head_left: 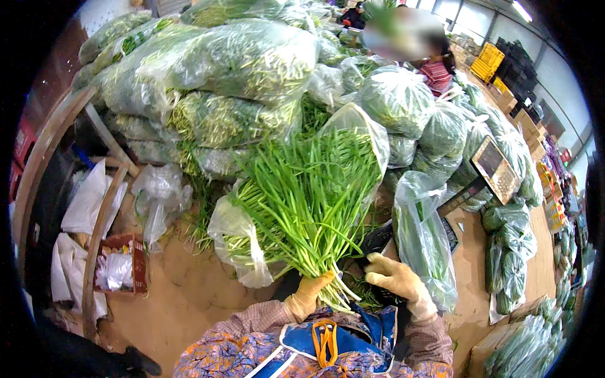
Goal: The person sorts bunches of green onions by hand, places them into plastic bags, and weighs the bags on a digital scale. They tie the bags and organize them on the floor of the market.
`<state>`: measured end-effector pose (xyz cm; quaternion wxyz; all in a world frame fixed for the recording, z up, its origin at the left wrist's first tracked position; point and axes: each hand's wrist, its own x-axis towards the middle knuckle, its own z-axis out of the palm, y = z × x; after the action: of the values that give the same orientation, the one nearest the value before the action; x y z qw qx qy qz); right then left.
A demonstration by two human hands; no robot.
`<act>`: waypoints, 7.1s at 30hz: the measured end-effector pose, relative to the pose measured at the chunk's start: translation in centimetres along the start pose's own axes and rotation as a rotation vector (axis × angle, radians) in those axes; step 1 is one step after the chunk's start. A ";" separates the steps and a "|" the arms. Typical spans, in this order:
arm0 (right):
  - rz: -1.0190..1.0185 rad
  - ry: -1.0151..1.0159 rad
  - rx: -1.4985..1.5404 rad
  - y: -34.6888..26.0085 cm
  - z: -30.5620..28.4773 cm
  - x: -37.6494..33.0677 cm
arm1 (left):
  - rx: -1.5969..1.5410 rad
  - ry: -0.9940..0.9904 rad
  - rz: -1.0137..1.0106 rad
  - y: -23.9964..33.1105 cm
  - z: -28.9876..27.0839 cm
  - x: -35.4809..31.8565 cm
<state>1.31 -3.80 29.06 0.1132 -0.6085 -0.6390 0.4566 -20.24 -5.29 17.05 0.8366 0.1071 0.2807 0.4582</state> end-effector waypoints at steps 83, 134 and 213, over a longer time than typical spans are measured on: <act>0.735 0.761 0.226 26.4 -12.0 -6.9 | 0.813 -0.707 0.180 8.8 23.8 24.3; -0.110 0.605 -0.828 5.0 -27.1 32.6 | 1.504 -0.536 0.381 -1.8 11.1 25.9; 0.171 0.609 -0.500 21.8 -9.0 -1.8 | 2.279 -0.323 1.173 -1.3 17.7 22.6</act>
<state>22.76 -4.79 19.09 0.1074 -0.7757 -0.6149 0.0937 0.29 14.03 22.63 -0.0265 0.9164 0.3187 0.2405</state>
